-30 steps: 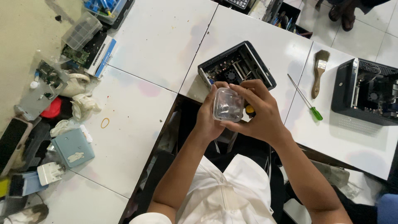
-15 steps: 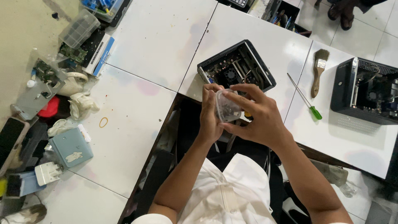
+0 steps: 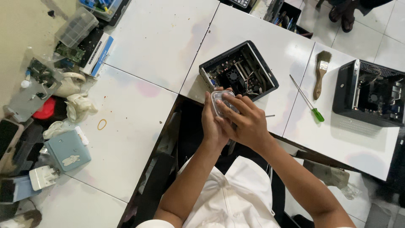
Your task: The person uses a screwdriver to remove screws from a small black electronic device on a white table. They then open a small plastic container, pick out a screw, and use the screwdriver to insert and tighten it into the device.
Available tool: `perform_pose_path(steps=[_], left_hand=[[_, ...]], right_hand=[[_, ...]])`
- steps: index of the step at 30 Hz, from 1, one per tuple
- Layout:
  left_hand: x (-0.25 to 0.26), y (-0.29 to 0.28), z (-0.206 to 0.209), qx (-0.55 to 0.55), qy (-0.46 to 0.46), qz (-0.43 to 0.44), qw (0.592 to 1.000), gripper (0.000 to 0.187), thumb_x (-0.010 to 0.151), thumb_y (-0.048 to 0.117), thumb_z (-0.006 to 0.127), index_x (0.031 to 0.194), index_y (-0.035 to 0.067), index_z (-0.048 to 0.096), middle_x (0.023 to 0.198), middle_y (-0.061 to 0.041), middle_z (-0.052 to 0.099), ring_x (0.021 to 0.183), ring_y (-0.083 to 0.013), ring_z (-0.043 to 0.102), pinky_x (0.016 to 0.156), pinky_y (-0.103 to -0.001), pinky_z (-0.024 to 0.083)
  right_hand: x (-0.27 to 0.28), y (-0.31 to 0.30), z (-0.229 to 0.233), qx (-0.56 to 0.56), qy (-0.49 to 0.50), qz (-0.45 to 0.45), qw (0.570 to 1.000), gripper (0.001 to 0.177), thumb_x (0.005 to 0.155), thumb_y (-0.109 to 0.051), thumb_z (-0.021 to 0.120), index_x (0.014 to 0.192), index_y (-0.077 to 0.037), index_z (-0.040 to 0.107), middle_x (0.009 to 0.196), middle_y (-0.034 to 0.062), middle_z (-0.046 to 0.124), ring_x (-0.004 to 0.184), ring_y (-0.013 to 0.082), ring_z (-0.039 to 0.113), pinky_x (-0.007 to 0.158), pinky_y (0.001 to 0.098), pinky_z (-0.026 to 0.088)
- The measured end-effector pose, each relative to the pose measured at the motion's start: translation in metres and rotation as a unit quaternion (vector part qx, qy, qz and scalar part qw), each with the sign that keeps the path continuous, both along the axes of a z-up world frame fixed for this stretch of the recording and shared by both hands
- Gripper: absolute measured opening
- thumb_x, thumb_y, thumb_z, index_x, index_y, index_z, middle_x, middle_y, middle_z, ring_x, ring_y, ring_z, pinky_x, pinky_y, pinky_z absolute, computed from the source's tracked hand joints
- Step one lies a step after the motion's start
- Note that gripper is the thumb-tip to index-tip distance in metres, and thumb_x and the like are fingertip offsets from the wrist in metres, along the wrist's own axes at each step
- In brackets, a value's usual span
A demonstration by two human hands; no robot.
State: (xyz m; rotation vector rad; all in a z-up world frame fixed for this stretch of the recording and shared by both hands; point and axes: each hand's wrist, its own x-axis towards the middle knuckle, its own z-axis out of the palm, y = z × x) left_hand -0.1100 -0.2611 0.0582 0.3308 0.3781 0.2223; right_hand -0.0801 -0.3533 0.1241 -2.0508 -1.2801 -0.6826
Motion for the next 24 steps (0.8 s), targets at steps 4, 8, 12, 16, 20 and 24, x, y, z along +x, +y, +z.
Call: perform_pose_path(steps=[4,8,12,16,20,24], left_hand=[[-0.002,0.002,-0.002,-0.028,-0.005,0.014,1.000,0.048,0.118,0.053,0.041,0.135,0.009,0.054,0.130,-0.014,0.066,0.104,-0.0328,0.077,0.090,-0.041,0.069],[-0.002,0.014,0.009,0.033,-0.007,-0.009,0.999,0.046,0.117,0.046,0.045,0.133,0.004,0.057,0.128,-0.018,0.066,0.102,-0.0377,0.077,0.089,-0.048,0.068],[0.005,0.002,-0.010,0.045,0.014,0.043,0.998,0.047,0.117,0.046,0.046,0.131,0.004,0.062,0.125,-0.025,0.069,0.098,-0.0453,0.076,0.088,-0.052,0.068],[0.015,0.001,-0.041,-0.042,0.012,0.048,0.998,0.054,0.115,0.056,0.046,0.124,0.007,0.065,0.122,-0.025,0.073,0.098,-0.0415,0.078,0.084,-0.044,0.068],[0.016,-0.004,-0.066,-0.028,0.023,0.059,0.998,0.048,0.114,0.053,0.051,0.119,0.007,0.065,0.124,-0.025,0.072,0.106,-0.0371,0.077,0.084,-0.039,0.067],[0.016,0.000,-0.079,-0.049,-0.011,0.064,0.997,0.054,0.112,0.061,0.050,0.123,0.012,0.069,0.132,-0.023,0.073,0.111,-0.0399,0.076,0.084,-0.046,0.067]], right_hand=[[-0.006,0.002,-0.003,0.034,0.028,0.009,0.999,0.034,0.096,-0.024,0.075,0.128,-0.013,0.081,0.115,0.0184,0.079,0.068,0.0276,0.059,0.055,0.0379,0.051],[-0.007,-0.001,-0.015,0.087,0.060,0.017,0.994,0.035,0.097,-0.019,0.075,0.130,-0.010,0.082,0.117,0.0203,0.080,0.064,0.0256,0.054,0.053,0.0356,0.047],[-0.007,0.000,-0.016,0.097,0.077,0.024,0.992,0.033,0.096,-0.017,0.077,0.127,-0.008,0.083,0.116,0.0229,0.080,0.063,0.0286,0.054,0.053,0.0381,0.045],[-0.009,0.001,0.001,0.109,0.160,0.032,0.981,0.030,0.096,-0.010,0.075,0.125,-0.009,0.083,0.106,0.0202,0.082,0.057,0.0248,0.056,0.050,0.0334,0.045],[-0.002,-0.005,0.009,0.109,0.195,0.017,0.974,0.024,0.099,-0.009,0.075,0.121,-0.005,0.083,0.096,0.0204,0.081,0.060,0.0319,0.065,0.050,0.0353,0.049],[0.006,-0.023,0.022,0.127,0.221,-0.026,0.967,0.020,0.106,-0.009,0.069,0.117,0.003,0.081,0.084,0.0207,0.077,0.052,0.0221,0.058,0.048,0.0339,0.043]])
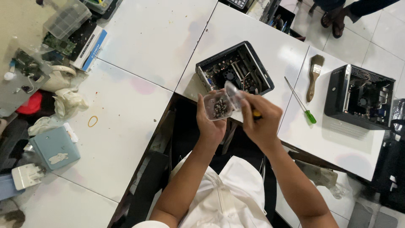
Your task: The person uses a screwdriver to remove screws from a small black electronic device on a white table. They then open a small plastic container, pick out a screw, and use the screwdriver to insert and tighten it into the device.
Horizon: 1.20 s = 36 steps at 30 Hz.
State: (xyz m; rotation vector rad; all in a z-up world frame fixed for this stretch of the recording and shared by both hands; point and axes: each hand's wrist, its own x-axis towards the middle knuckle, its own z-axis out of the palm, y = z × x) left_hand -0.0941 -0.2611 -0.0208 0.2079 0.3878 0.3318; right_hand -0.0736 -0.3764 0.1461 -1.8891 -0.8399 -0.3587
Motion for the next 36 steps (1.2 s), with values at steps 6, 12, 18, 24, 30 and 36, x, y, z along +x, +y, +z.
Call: perform_pose_path(steps=[6,12,18,24,30,36], left_hand=[[-0.019,0.005,0.056,0.056,-0.114,-0.023,0.992,0.052,0.110,0.061,0.054,0.131,0.014,0.066,0.148,-0.023,0.064,0.135,-0.0496,0.062,0.102,-0.060,0.062],[-0.032,-0.008,0.086,0.079,-0.147,-0.065,0.984,0.047,0.108,0.045,0.054,0.139,0.011,0.061,0.150,-0.027,0.061,0.141,-0.0460,0.058,0.111,-0.058,0.055],[-0.038,-0.003,0.094,0.045,-0.159,-0.131,0.978,0.053,0.104,0.036,0.058,0.153,0.017,0.050,0.155,-0.027,0.057,0.139,-0.0493,0.058,0.103,-0.071,0.055],[-0.042,0.000,0.097,0.028,-0.192,-0.149,0.970,0.054,0.099,0.027,0.057,0.153,0.018,0.051,0.157,-0.027,0.055,0.141,-0.0533,0.055,0.102,-0.076,0.053],[-0.042,-0.007,0.098,0.065,-0.191,-0.126,0.971,0.053,0.096,0.023,0.055,0.149,0.019,0.055,0.158,-0.024,0.056,0.143,-0.0518,0.054,0.111,-0.068,0.053],[-0.043,-0.006,0.105,0.107,-0.182,-0.120,0.970,0.058,0.094,0.025,0.057,0.151,0.017,0.054,0.159,-0.024,0.055,0.146,-0.0483,0.053,0.114,-0.065,0.053]], right_hand=[[0.011,-0.024,-0.009,0.052,0.022,-0.075,0.996,0.018,0.109,-0.006,0.068,0.108,0.007,0.080,0.062,0.0128,0.066,0.051,0.0168,0.058,0.051,0.0294,0.042],[0.013,-0.026,-0.003,0.088,0.052,-0.089,0.991,0.015,0.108,-0.001,0.069,0.103,0.008,0.080,0.065,0.0137,0.070,0.053,0.0161,0.062,0.052,0.0274,0.046],[0.013,-0.028,0.002,0.107,0.060,-0.054,0.991,0.018,0.110,-0.001,0.067,0.103,0.012,0.077,0.064,0.0153,0.068,0.048,0.0159,0.060,0.048,0.0271,0.046],[0.022,-0.034,-0.001,0.139,0.111,-0.014,0.984,0.018,0.112,0.001,0.063,0.112,0.017,0.073,0.061,0.0152,0.061,0.046,0.0161,0.057,0.050,0.0280,0.046],[0.029,-0.045,-0.010,0.108,0.085,-0.046,0.989,0.023,0.109,-0.003,0.072,0.127,0.010,0.073,0.083,0.0169,0.063,0.061,0.0173,0.058,0.057,0.0322,0.046],[0.024,-0.043,-0.009,0.088,0.094,-0.051,0.990,0.028,0.104,-0.003,0.079,0.129,0.009,0.072,0.081,0.0160,0.065,0.065,0.0174,0.055,0.061,0.0324,0.044]])
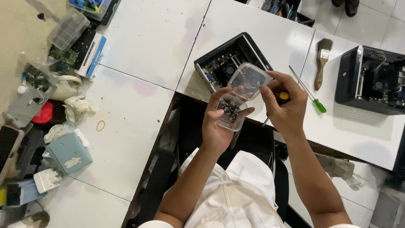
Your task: The person uses a screwdriver to remove screws from a small black electronic device on a white table. They then open a small plastic container, pick out a screw, and use the screwdriver to insert and tighten it into the device.
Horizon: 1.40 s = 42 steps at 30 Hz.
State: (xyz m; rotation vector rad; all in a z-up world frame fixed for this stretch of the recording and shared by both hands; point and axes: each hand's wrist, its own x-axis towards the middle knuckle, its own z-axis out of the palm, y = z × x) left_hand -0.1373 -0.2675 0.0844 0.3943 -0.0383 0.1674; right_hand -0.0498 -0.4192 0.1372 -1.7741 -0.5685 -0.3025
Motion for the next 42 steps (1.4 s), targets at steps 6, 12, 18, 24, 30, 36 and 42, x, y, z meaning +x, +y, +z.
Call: perform_pose_path(steps=[6,12,18,24,30,36,42], left_hand=[[-0.001,-0.003,-0.007,-0.001,-0.021,0.005,1.000,0.066,0.092,0.024,0.058,0.157,0.013,0.051,0.160,-0.027,0.053,0.146,-0.0489,0.053,0.114,-0.066,0.052],[-0.001,-0.010,-0.002,-0.016,-0.033,0.026,0.999,0.069,0.092,0.027,0.059,0.158,0.010,0.049,0.162,-0.031,0.048,0.146,-0.0515,0.051,0.113,-0.066,0.054],[-0.001,-0.005,0.002,0.006,-0.041,0.045,0.998,0.070,0.090,0.022,0.057,0.158,0.008,0.048,0.160,-0.031,0.049,0.145,-0.0505,0.053,0.113,-0.066,0.054],[0.000,-0.012,0.002,0.072,-0.052,0.095,0.991,0.070,0.089,0.025,0.058,0.155,0.006,0.050,0.157,-0.033,0.050,0.144,-0.0487,0.054,0.111,-0.067,0.055],[0.000,-0.016,0.003,0.085,-0.059,0.110,0.988,0.071,0.088,0.026,0.063,0.154,0.004,0.051,0.155,-0.033,0.050,0.143,-0.0485,0.054,0.111,-0.068,0.055],[-0.009,-0.011,0.026,0.093,-0.087,0.093,0.988,0.059,0.093,0.013,0.055,0.152,0.011,0.057,0.157,-0.025,0.051,0.146,-0.0431,0.054,0.116,-0.061,0.056],[-0.003,-0.013,0.006,0.058,-0.055,0.129,0.988,0.055,0.102,0.030,0.070,0.150,0.006,0.059,0.151,-0.027,0.057,0.140,-0.0342,0.058,0.119,-0.061,0.052]], right_hand=[[-0.002,-0.008,-0.008,0.003,0.069,0.040,0.997,0.016,0.100,-0.011,0.082,0.106,0.003,0.078,0.063,0.0117,0.060,0.051,0.0157,0.056,0.048,0.0291,0.041],[0.004,-0.013,-0.009,0.033,0.035,0.045,0.998,0.028,0.101,-0.015,0.081,0.115,0.008,0.072,0.067,0.0130,0.060,0.051,0.0156,0.059,0.049,0.0274,0.042],[0.017,-0.047,-0.017,0.051,0.002,0.026,0.998,0.055,0.081,0.012,0.056,0.132,0.002,0.037,0.096,0.0153,0.049,0.084,0.0258,0.063,0.078,0.0356,0.055],[0.012,-0.066,-0.052,-0.040,-0.015,0.001,0.999,0.069,0.086,0.027,0.047,0.151,0.008,0.036,0.114,0.0160,0.040,0.112,0.0290,0.053,0.096,0.0441,0.050],[0.011,-0.078,-0.068,-0.003,-0.045,-0.021,0.999,0.054,0.107,0.012,0.069,0.154,0.017,0.044,0.117,0.0228,0.048,0.108,0.0292,0.056,0.091,0.0390,0.053],[0.015,-0.088,-0.053,-0.116,-0.099,-0.129,0.980,0.021,0.113,-0.003,0.075,0.128,0.009,0.068,0.127,0.0266,0.055,0.118,0.0377,0.061,0.098,0.0444,0.054],[0.023,-0.108,-0.058,-0.194,-0.094,-0.197,0.957,0.024,0.119,-0.017,0.078,0.124,0.005,0.069,0.118,0.0229,0.062,0.091,0.0291,0.060,0.063,0.0345,0.053]])
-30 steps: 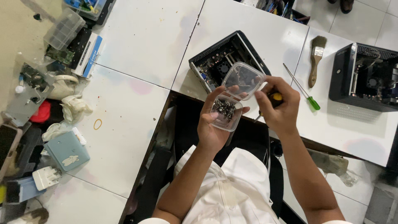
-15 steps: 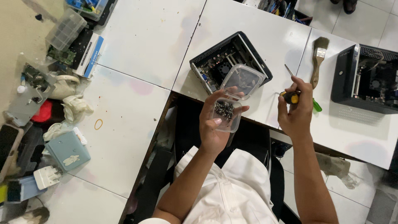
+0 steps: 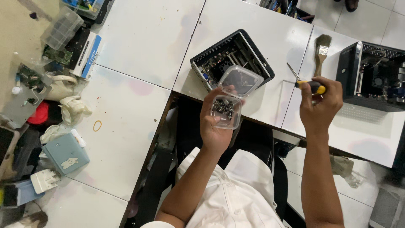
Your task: The person uses a screwdriver to remove screws from a small black electronic device on a white table. They then open a small plastic container, pick out a screw, and use the screwdriver to insert and tighten it into the device.
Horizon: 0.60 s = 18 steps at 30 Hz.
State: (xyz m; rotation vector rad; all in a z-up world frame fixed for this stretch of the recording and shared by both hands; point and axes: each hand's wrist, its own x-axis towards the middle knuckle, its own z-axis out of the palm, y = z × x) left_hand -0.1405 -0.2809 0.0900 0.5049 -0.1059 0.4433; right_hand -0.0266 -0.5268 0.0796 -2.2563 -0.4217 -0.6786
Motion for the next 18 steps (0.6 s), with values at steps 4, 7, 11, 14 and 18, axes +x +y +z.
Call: perform_pose_path(steps=[4,7,11,14,18], left_hand=[[0.013,0.019,-0.025,-0.006,0.029,0.024,0.999,0.064,0.087,0.013,0.049,0.149,0.009,0.063,0.141,-0.016,0.066,0.134,-0.0257,0.058,0.104,-0.044,0.056],[0.019,0.031,-0.040,-0.047,0.049,0.030,0.997,0.068,0.084,0.010,0.051,0.151,0.006,0.061,0.142,-0.024,0.062,0.132,-0.0318,0.058,0.099,-0.044,0.058],[0.017,0.037,-0.034,-0.042,0.051,0.004,0.998,0.069,0.085,0.013,0.053,0.154,0.013,0.060,0.151,-0.021,0.058,0.130,-0.0253,0.056,0.103,-0.043,0.057],[0.013,0.035,-0.027,0.021,0.053,0.023,0.998,0.069,0.086,0.017,0.054,0.155,0.016,0.059,0.151,-0.020,0.057,0.129,-0.0236,0.056,0.101,-0.042,0.056],[0.010,0.034,-0.025,0.088,0.040,0.050,0.994,0.062,0.098,0.035,0.069,0.156,0.018,0.059,0.155,-0.019,0.056,0.135,-0.0261,0.055,0.102,-0.044,0.058]], right_hand=[[-0.011,0.012,0.016,0.049,-0.014,-0.001,0.999,0.024,0.121,-0.014,0.070,0.123,0.007,0.061,0.117,0.0201,0.055,0.096,0.0292,0.057,0.067,0.0373,0.047],[-0.019,0.027,0.035,0.063,-0.088,0.056,0.993,0.031,0.123,-0.022,0.061,0.116,0.008,0.057,0.111,0.0242,0.057,0.105,0.0394,0.061,0.094,0.0504,0.050],[-0.035,0.040,0.065,0.068,-0.046,0.086,0.993,0.029,0.112,-0.015,0.077,0.115,0.011,0.063,0.108,0.0278,0.060,0.095,0.0370,0.064,0.077,0.0458,0.058],[-0.054,0.054,0.095,0.177,0.010,0.113,0.978,0.032,0.111,-0.012,0.076,0.120,0.013,0.059,0.109,0.0302,0.064,0.096,0.0376,0.070,0.073,0.0453,0.068],[-0.074,0.058,0.115,0.297,-0.034,0.138,0.944,0.044,0.112,-0.031,0.065,0.124,0.005,0.043,0.104,0.0371,0.060,0.098,0.0471,0.071,0.076,0.0558,0.069]])
